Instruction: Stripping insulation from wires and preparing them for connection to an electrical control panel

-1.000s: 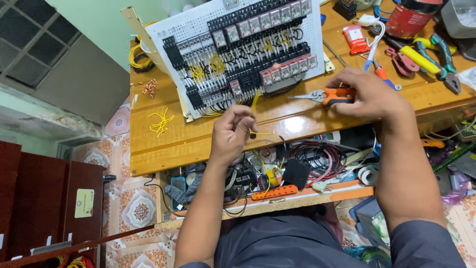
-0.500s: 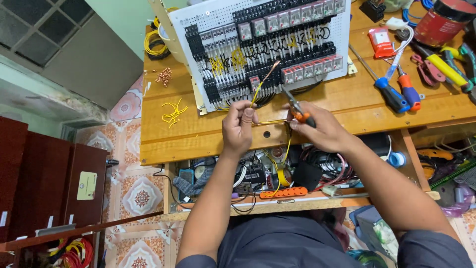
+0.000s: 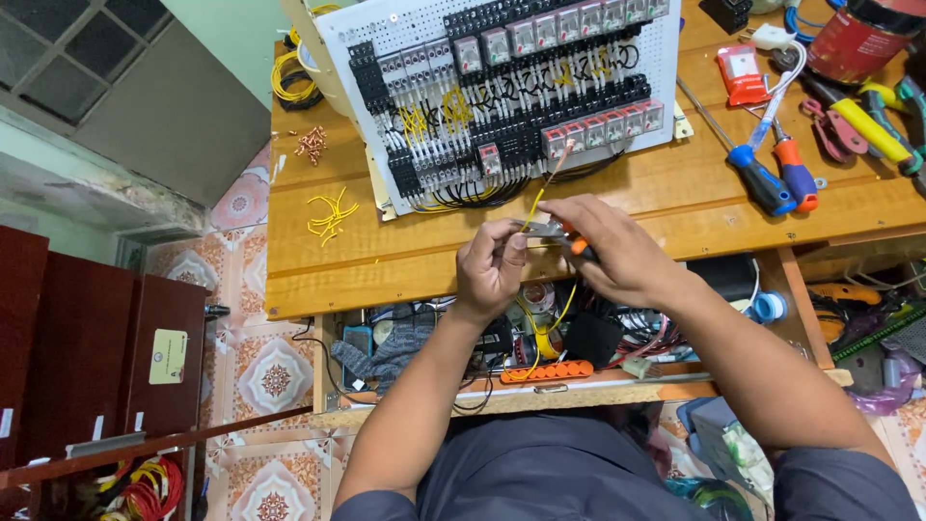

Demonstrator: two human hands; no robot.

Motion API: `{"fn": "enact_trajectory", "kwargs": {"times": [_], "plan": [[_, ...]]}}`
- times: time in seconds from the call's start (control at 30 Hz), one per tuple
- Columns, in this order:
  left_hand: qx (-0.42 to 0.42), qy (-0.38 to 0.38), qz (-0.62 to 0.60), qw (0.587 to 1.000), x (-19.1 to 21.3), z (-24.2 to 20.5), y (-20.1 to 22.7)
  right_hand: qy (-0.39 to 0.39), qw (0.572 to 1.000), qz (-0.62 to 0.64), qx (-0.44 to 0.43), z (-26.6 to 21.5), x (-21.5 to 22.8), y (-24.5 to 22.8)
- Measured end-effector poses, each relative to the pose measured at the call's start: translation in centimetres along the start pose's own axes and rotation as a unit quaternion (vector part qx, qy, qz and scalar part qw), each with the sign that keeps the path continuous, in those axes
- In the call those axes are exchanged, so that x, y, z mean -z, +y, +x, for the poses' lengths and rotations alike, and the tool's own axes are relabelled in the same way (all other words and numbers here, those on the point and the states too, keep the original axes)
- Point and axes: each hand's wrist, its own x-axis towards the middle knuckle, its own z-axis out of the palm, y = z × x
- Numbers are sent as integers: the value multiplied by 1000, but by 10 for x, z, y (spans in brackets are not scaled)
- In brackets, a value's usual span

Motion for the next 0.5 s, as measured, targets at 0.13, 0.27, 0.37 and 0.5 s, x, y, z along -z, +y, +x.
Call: {"fn": "enact_trajectory", "kwargs": {"times": [0.13,0.27,0.37,0.5], "plan": [[-10,25,0,1000,0,2,2,-2,1000,18,-15,-1,-7,3],[-29,33,17,999,4,3,3,-19,999,9,-40,-2,-12,6],[-40,30,35,998,5,10,13,-28,998,-1,-56,-1,-10,3],[-37,34,41,998,3,6,8,-40,997,-17,-69,0,-8,-4]]}}
